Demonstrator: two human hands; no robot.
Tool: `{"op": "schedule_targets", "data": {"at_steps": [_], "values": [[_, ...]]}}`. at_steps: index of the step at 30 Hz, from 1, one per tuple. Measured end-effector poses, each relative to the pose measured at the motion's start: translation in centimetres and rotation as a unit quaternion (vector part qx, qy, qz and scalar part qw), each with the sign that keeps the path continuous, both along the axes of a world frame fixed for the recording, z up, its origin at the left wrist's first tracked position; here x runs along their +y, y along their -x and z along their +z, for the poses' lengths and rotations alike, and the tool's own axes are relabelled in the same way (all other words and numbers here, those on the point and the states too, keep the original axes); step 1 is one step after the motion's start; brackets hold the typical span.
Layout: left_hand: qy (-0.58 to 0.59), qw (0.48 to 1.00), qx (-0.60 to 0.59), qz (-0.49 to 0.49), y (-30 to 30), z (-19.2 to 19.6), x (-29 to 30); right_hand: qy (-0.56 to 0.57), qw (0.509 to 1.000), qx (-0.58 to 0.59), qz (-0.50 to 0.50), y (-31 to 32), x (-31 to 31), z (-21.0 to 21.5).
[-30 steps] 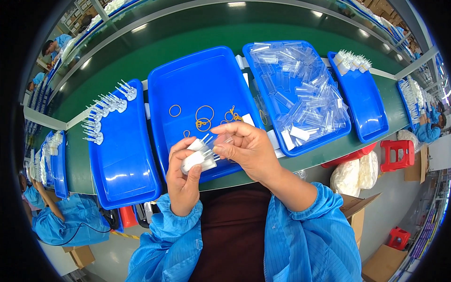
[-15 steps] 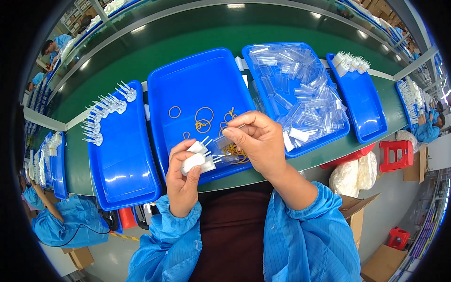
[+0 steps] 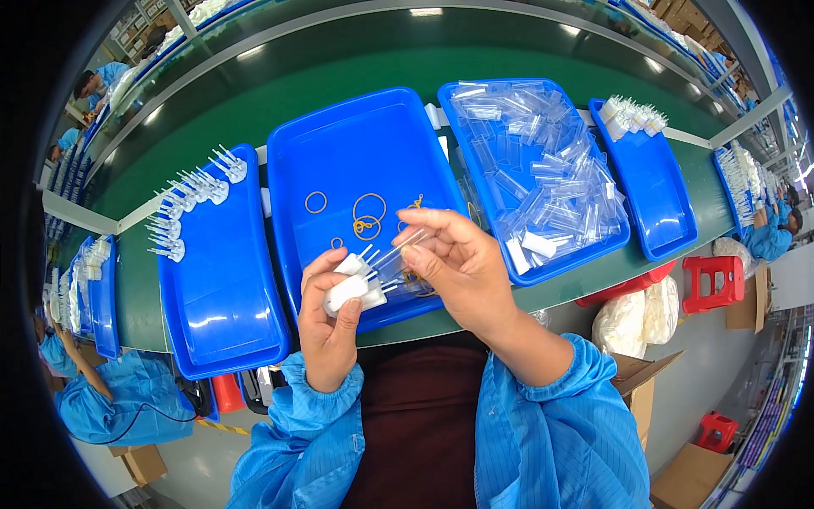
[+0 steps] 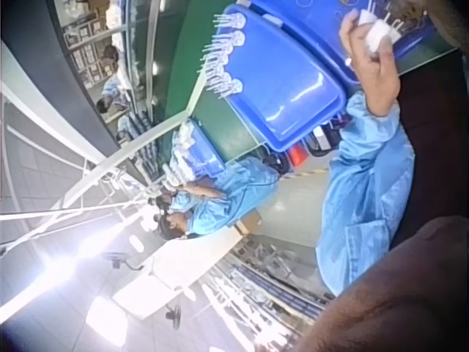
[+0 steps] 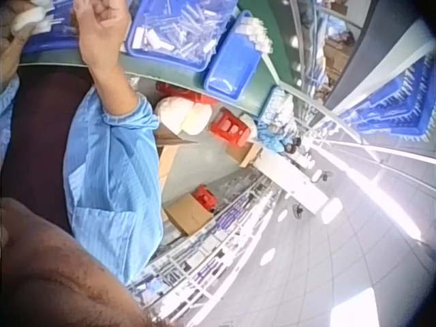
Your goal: The person assembles components by inserting white parts into clear plastic sleeves and securing bundles of the parts with rubber bands by hand.
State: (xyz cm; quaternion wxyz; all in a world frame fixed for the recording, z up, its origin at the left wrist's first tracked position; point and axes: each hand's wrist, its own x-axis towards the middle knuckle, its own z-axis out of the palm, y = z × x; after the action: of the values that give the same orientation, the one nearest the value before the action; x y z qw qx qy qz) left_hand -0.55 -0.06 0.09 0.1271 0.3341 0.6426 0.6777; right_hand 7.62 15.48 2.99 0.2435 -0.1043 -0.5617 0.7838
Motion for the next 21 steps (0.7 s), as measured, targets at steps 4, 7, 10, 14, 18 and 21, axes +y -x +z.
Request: {"op": "schedule_targets", "data": {"at_steps": [4, 7, 10, 14, 18, 21], "values": [[-0.002, 1.000, 0.010, 0.001, -0.06, 0.04, -0.05, -0.107, 0.994, -0.010, -0.012, 0.04, -0.77, -0.55], [-0.002, 1.000, 0.013, -0.007, -0.12, 0.24, -0.10, -0.104, 0.995, -0.007, 0.005, 0.20, -0.94, -0.70], [-0.001, 1.000, 0.021, -0.004, -0.08, 0.15, -0.13, -0.027, 0.999, -0.017, 0.025, 0.40, -0.88, -0.65], [-0.004, 1.000, 0.013, -0.003, -0.07, -0.01, -0.07, 0.025, 0.998, -0.038, 0.039, 0.45, -0.82, -0.60], [0.013, 1.000, 0.013, -0.003, -0.13, 0.40, 0.07, 0.074, 0.996, -0.020, 0.053, 0.63, -0.77, -0.90], [0.004, 1.000, 0.009, 0.004, -0.23, 0.18, 0.15, 0.094, 0.994, -0.013, 0.053, 0.67, -0.87, -0.93]]}}
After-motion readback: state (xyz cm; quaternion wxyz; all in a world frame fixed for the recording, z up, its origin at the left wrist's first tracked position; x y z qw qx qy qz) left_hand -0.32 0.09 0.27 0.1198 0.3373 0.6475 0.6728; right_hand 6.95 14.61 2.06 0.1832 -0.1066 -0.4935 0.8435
